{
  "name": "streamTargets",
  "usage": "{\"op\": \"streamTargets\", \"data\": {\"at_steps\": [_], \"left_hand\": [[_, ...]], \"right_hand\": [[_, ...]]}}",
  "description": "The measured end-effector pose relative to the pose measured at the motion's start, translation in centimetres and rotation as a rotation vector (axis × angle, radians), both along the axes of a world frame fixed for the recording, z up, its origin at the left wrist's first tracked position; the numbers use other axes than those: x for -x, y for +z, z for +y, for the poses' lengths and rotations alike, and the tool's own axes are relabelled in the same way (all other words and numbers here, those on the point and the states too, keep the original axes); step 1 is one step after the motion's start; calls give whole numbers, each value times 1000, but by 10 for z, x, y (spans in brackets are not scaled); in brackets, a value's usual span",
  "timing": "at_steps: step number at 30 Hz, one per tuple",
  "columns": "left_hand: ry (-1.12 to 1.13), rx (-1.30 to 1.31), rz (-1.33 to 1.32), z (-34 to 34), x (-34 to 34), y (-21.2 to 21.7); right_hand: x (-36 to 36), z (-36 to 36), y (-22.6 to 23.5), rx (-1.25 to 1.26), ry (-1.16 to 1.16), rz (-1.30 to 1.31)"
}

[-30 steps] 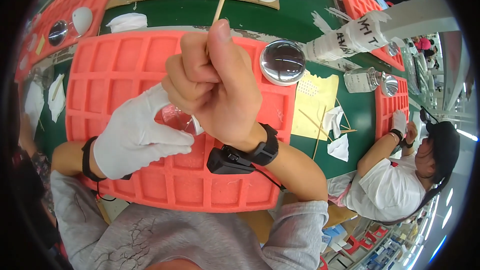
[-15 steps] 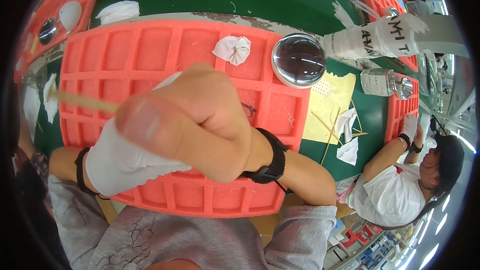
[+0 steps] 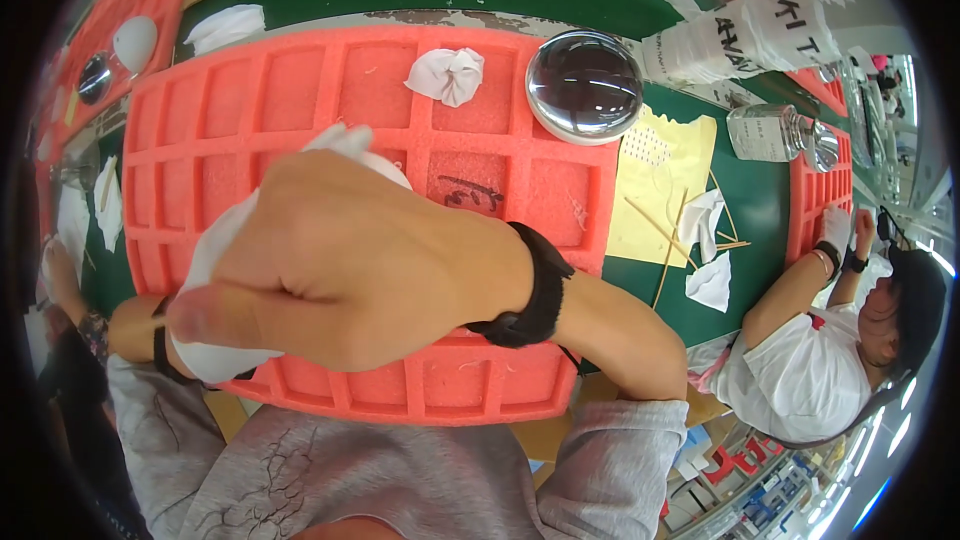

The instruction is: The person picks up a sphere and a white base, uses a wooden stick to apply adhesive to the base, and presses the two parts together. They then use the stick to clean the seam and place the assembled object into a red tray.

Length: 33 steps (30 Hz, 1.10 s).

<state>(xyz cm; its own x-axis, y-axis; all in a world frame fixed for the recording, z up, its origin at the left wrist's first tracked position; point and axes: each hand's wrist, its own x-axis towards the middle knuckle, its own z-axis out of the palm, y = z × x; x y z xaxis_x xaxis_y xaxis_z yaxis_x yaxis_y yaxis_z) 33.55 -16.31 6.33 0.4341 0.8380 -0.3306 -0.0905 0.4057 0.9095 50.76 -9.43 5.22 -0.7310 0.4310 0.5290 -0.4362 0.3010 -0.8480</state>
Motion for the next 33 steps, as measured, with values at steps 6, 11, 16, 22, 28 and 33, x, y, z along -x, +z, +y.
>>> {"op": "streamTargets", "data": {"at_steps": [6,11,16,22,28,33], "left_hand": [[-265,-683,501,2,3,5],[-241,-727,477,5,5,15],[-298,-714,478,4,10,14],[-254,-700,460,1,11,10],[-258,-759,419,4,13,11],[-204,-745,344,11,12,15]], "right_hand": [[-5,2,1,758,158,117],[-4,16,-6,766,351,287],[-4,14,-10,799,285,319],[-3,12,9,885,156,367],[-2,9,20,898,45,436],[-1,5,26,966,45,488]]}}
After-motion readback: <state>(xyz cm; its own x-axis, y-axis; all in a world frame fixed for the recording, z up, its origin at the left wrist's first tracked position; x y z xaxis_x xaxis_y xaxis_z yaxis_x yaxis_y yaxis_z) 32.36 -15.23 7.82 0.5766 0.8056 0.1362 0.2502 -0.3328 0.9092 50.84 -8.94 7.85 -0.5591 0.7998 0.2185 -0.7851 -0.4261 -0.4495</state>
